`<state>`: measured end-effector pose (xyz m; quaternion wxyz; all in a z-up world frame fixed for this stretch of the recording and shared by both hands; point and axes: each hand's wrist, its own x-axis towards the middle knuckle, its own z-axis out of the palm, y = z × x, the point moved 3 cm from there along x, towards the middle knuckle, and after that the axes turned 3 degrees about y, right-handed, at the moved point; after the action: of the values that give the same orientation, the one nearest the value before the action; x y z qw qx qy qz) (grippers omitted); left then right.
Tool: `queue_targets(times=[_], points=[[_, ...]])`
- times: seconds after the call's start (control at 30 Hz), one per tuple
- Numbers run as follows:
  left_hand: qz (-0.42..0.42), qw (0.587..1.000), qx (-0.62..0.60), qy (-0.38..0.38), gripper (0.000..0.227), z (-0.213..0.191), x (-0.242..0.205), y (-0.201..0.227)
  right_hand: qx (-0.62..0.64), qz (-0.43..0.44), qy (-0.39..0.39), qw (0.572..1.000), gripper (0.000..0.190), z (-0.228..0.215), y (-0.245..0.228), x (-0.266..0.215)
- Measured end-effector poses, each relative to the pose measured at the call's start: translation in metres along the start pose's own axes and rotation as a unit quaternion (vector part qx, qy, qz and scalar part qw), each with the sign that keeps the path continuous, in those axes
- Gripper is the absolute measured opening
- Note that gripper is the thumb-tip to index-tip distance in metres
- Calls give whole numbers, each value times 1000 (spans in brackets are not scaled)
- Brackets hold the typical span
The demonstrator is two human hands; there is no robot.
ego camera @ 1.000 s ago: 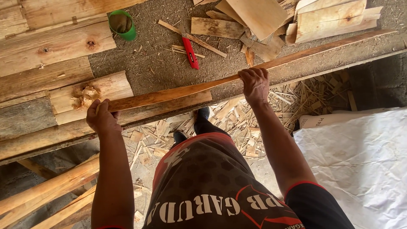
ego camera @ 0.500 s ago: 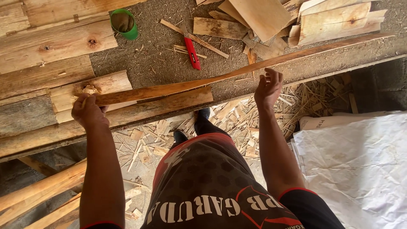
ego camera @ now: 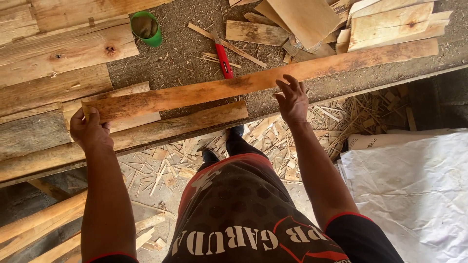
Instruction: Manually clean and trim long thin wood strips and bark elements using a red utility cutter on a workshop table.
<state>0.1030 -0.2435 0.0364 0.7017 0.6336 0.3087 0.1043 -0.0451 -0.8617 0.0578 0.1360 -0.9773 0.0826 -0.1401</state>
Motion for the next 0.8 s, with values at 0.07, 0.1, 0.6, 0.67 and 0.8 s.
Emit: queue_targets(times=[0.07,0.1,0.6,0.67,0.8], points=[[-11,1000,-24,-7,18,-6,5,-6,-10,8,-58,998,54,5,-3,7],[-23,998,-50,-16,17,-8,8,-9,-22,15,-114,993,62,9,-4,10],[-29,989,119,89,11,-30,-11,2,-3,-69,-210,975,81,52,-18,44],[-23,993,83,81,13,-43,8,-19,10,-62,-212,975,78,59,-20,42],[-8,998,31,59,22,-61,29,-43,37,-52,-234,970,81,44,-40,52]])
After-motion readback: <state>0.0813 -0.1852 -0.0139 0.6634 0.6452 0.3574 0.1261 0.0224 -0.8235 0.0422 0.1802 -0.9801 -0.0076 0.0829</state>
